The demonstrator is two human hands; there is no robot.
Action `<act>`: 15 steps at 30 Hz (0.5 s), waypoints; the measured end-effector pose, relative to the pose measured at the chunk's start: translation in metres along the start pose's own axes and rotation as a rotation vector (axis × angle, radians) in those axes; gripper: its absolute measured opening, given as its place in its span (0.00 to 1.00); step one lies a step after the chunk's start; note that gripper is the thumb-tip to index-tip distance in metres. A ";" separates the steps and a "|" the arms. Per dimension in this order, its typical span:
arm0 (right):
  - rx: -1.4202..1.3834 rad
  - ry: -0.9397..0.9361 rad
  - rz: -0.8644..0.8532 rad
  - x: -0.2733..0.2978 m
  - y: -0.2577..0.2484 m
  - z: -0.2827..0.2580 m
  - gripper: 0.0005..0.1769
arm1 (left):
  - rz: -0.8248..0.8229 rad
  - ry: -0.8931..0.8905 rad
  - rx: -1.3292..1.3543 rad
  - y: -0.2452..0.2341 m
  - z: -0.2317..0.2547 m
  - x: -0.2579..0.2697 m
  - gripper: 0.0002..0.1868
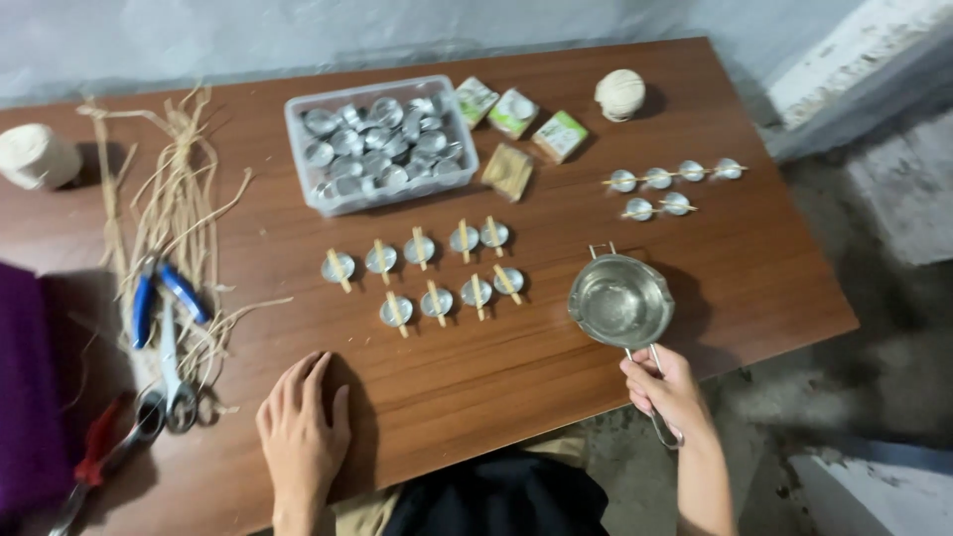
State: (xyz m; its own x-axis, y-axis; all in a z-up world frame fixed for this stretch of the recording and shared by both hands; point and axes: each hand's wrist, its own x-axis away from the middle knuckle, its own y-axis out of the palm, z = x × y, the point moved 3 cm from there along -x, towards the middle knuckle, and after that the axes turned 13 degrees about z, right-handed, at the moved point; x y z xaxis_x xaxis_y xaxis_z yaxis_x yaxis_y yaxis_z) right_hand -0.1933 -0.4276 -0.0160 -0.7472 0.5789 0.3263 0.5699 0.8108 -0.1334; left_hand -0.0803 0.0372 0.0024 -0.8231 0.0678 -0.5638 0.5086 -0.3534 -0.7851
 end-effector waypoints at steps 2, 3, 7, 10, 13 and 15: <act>0.004 0.007 0.023 -0.007 -0.005 0.002 0.13 | -0.053 -0.055 -0.003 0.008 -0.006 -0.001 0.26; 0.013 0.016 0.028 -0.011 -0.008 0.004 0.14 | -0.105 -0.124 -0.019 0.013 -0.011 -0.001 0.27; -0.020 0.003 0.022 -0.017 -0.008 -0.013 0.14 | -0.083 -0.120 -0.060 0.023 -0.012 -0.001 0.23; 0.032 -0.013 0.030 -0.032 -0.014 -0.012 0.14 | -0.002 -0.129 -0.149 0.032 -0.013 0.001 0.18; 0.039 0.001 0.006 -0.045 -0.019 -0.010 0.13 | 0.077 -0.122 -0.203 0.036 -0.012 0.002 0.13; 0.035 -0.010 -0.029 -0.052 -0.019 -0.010 0.14 | 0.082 -0.163 -0.153 0.038 -0.012 0.002 0.11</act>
State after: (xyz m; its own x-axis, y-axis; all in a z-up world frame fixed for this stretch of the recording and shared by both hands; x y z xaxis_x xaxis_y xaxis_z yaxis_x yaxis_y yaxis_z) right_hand -0.1618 -0.4743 -0.0213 -0.7664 0.5560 0.3216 0.5359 0.8295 -0.1572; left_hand -0.0594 0.0356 -0.0312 -0.8013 -0.1112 -0.5878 0.5972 -0.2053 -0.7754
